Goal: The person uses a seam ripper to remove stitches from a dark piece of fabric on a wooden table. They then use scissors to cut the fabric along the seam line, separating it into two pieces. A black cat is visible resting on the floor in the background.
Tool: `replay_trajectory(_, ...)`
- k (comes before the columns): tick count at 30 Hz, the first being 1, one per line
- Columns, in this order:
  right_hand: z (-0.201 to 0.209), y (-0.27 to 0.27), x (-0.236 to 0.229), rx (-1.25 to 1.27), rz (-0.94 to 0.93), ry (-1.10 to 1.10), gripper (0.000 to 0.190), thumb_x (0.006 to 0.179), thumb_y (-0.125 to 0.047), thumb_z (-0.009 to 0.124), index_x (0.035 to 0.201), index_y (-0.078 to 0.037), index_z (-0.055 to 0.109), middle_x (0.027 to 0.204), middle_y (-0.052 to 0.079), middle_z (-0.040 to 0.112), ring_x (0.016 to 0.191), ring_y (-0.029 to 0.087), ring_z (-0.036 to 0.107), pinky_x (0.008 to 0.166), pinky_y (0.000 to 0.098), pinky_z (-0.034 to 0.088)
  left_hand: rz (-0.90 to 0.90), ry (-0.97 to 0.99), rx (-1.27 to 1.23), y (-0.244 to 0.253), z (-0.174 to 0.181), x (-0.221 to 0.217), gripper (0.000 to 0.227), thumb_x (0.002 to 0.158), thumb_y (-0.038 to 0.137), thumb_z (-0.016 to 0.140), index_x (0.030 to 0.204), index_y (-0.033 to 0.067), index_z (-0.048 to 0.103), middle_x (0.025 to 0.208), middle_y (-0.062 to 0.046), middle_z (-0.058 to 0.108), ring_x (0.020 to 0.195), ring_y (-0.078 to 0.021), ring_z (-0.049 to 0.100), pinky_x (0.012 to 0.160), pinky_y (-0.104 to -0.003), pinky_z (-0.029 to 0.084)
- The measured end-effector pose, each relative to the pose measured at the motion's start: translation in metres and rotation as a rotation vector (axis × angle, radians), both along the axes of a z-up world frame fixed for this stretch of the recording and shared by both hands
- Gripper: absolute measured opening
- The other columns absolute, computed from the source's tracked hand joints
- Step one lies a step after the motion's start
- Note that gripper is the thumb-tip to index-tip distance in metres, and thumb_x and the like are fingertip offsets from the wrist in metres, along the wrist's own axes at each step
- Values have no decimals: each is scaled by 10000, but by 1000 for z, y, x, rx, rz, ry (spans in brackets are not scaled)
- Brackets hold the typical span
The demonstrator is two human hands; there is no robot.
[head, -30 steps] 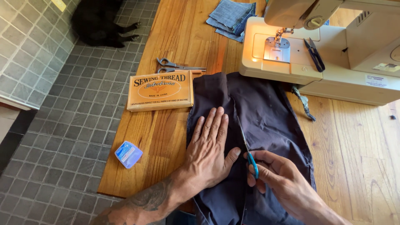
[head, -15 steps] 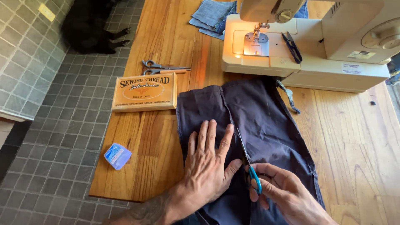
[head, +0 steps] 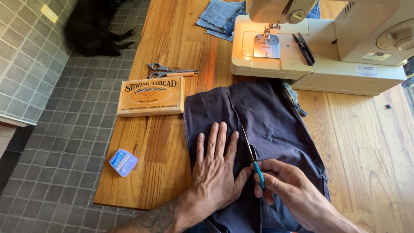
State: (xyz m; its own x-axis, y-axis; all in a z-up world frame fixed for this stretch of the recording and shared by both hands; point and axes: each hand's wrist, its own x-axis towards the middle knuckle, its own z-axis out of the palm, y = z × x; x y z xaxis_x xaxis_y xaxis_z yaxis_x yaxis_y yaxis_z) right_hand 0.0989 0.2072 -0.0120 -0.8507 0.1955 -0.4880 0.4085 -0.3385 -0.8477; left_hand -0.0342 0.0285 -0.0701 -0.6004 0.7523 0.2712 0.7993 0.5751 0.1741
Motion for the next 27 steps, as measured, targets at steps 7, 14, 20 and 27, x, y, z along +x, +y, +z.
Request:
replay_trajectory(7, 0, 3, -3, 20, -24, -9, 371, 1055, -179, 790, 1273, 114, 859, 778, 228, 784, 645, 230, 615, 590, 358, 496, 23, 36, -40, 2, -2, -1, 1111, 980, 783, 565, 1794, 51, 379, 1924, -308, 194, 1807, -459, 109, 1424, -689, 59)
replay_trajectory(14, 0, 5, -14, -10, -24, 48, 468, 1029, -277, 796, 1298, 103, 846, 798, 217, 796, 662, 206, 649, 569, 330, 474, 27, 53, -36, 1, 0, 0, 1229, 949, 872, 554, 1790, -1, 353, 1922, -305, 206, 1818, -435, 105, 1433, -683, 40)
replay_trajectory(20, 7, -3, -16, -37, -41, 111, 424, 1035, -246, 804, 1254, 115, 840, 793, 190, 760, 683, 203, 617, 576, 342, 472, 25, 34, -21, 1, 0, 0, 1196, 996, 885, 471, 1789, -3, 355, 1925, -302, 196, 1818, -434, 95, 1433, -677, 29)
replay_trajectory(27, 4, 3, -25, -41, -42, 57, 439, 1025, -260, 808, 1256, 113, 816, 814, 215, 784, 706, 218, 669, 603, 342, 492, 5, -10, 8, -1, 3, -1, 1214, 962, 850, 519, 1776, -38, 365, 1917, -305, 226, 1812, -433, 117, 1428, -675, 34)
